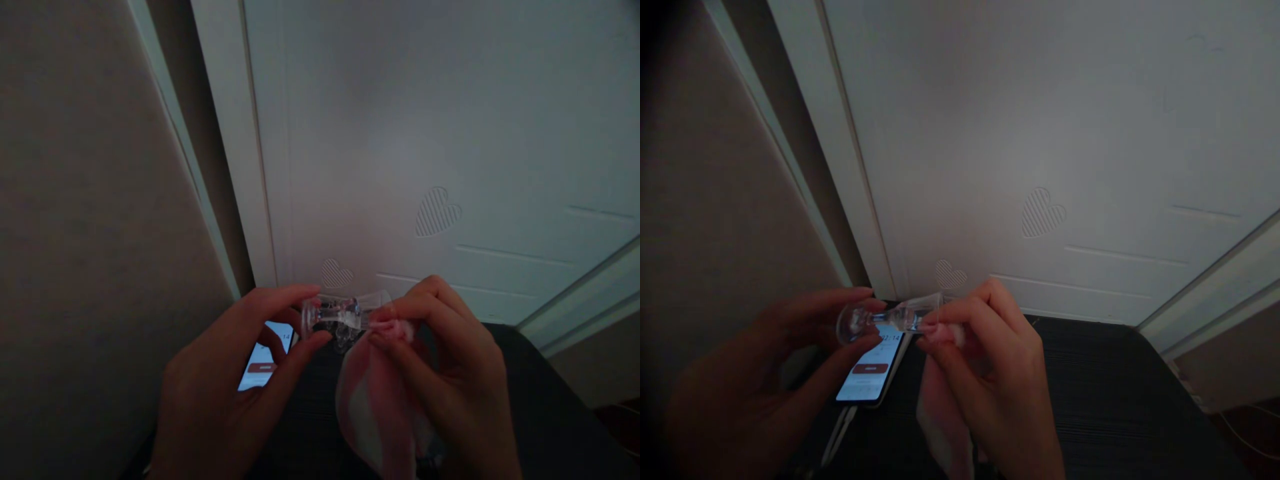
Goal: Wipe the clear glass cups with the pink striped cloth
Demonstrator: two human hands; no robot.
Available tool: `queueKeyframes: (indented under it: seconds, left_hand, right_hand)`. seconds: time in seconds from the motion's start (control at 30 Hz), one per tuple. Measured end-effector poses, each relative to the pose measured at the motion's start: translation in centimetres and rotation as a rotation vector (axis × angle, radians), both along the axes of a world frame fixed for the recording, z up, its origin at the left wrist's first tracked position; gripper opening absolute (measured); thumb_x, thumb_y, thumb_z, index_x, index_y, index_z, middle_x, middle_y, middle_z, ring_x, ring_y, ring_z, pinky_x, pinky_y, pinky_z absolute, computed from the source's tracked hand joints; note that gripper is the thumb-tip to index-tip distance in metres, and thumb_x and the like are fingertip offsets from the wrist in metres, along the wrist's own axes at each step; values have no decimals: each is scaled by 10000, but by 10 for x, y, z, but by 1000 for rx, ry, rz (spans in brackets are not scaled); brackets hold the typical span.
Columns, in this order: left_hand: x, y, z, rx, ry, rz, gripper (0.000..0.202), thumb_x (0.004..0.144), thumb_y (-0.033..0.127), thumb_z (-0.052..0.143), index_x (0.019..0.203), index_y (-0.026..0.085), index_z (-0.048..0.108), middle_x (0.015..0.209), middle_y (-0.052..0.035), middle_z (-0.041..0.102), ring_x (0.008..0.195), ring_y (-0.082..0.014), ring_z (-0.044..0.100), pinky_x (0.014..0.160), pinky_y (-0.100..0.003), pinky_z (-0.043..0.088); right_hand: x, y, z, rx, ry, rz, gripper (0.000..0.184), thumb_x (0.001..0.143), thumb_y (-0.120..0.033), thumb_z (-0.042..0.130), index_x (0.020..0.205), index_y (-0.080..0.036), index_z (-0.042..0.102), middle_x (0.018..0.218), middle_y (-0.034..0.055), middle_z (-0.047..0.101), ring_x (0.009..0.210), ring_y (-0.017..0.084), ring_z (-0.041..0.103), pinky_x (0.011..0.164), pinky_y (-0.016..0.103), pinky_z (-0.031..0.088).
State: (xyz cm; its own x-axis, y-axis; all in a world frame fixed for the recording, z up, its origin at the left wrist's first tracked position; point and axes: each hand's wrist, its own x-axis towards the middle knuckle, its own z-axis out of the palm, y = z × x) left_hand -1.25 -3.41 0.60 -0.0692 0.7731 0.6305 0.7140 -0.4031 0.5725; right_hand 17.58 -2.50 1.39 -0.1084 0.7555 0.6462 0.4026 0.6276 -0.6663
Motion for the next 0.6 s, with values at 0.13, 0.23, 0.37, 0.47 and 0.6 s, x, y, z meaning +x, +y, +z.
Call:
queueKeyframes:
  seconds: [0.13, 0.23, 0.37, 0.47, 0.6]
  left_hand:
    - [0, 0, 1, 10, -4, 14, 231, 820, 370, 668, 1038, 398, 597, 798, 93, 687, 560, -100, 664, 409, -113, 535]
    - [-2, 1, 1, 21, -12, -4, 231, 823, 363, 663, 1042, 393, 596, 853, 85, 706, 603, -115, 688, 404, -134, 541]
    - [-7, 0, 0, 9, -56, -50, 254, 811, 303, 684, 1041, 376, 602, 926, 71, 721, 724, -157, 727, 491, -195, 589]
    - [-10, -1, 2, 3, -140, -84, 263, 810, 279, 686, 1039, 389, 618, 896, 90, 713, 715, -154, 724, 554, -208, 600]
    - [-13, 0, 7, -86, -360, -161, 152, 821, 300, 670, 951, 376, 692, 799, 105, 682, 621, -106, 665, 541, -155, 572]
  right_hand:
    - [0, 0, 0, 0, -3, 9, 165, 832, -102, 674, 872, -262, 677, 804, -55, 538, 709, 90, 540, 568, 219, 402]
    - [1, -1, 0, 1, 20, 22, 156, 831, -106, 676, 874, -255, 680, 804, -50, 542, 707, 94, 542, 562, 223, 405]
    - [0, -4, 1, 21, 49, 45, 154, 820, -96, 680, 869, -242, 696, 791, -42, 539, 706, 100, 539, 565, 229, 414]
    - [0, -4, 2, 14, 56, 42, 150, 816, -92, 683, 853, -237, 694, 794, -41, 546, 709, 98, 546, 567, 229, 420]
    - [0, -3, 4, 24, 51, 44, 163, 832, -83, 656, 850, -241, 691, 802, -44, 555, 719, 91, 552, 578, 225, 423]
